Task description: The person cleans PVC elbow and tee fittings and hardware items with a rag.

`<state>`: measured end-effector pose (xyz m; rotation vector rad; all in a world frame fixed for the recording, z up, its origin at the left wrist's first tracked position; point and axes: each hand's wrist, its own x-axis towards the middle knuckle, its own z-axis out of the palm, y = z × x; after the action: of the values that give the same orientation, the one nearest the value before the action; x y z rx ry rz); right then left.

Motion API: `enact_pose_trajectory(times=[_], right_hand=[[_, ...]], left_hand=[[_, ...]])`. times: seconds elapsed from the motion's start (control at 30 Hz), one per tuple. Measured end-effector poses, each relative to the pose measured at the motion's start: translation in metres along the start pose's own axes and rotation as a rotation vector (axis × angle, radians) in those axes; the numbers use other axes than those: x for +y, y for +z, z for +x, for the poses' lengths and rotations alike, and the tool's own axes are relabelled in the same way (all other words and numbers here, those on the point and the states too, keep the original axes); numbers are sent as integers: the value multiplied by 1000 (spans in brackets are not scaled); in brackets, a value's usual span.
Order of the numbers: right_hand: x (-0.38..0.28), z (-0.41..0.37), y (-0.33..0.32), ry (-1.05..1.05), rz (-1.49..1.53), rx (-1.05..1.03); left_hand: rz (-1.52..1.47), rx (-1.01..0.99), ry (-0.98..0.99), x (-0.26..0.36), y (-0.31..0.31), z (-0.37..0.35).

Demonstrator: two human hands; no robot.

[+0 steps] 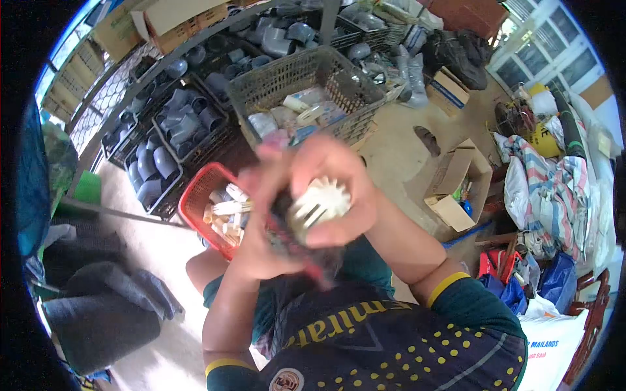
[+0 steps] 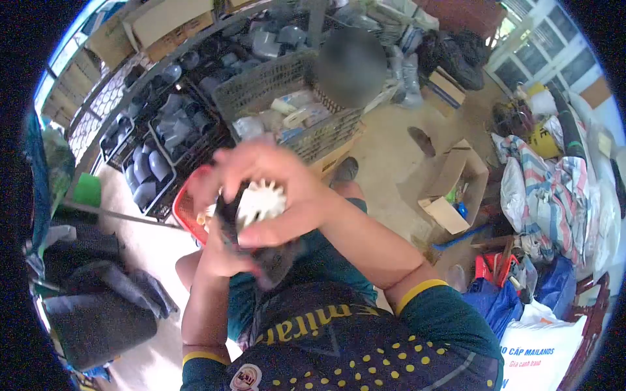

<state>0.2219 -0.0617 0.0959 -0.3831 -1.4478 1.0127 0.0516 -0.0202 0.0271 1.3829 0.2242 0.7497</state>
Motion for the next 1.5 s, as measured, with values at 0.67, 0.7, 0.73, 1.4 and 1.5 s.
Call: enact_pose_trajectory(times=[0.67,0.7,0.73,1.4,1.5], right_hand=[[44,-9,6,89,-313,337],[38,-10,0,142,-260,249],[32,-8,-5,188,-257,142],[69,13,18,247,-434,575],[83,6,22,191,-535,639]], left_hand=[[190,243,88,-18,1,13],[116,85,11,-19,-7,9],[68,2,-17,-24,-12,5],[342,301,-2,-41,-15,13],[472,349,-10,-45,-19,11]])
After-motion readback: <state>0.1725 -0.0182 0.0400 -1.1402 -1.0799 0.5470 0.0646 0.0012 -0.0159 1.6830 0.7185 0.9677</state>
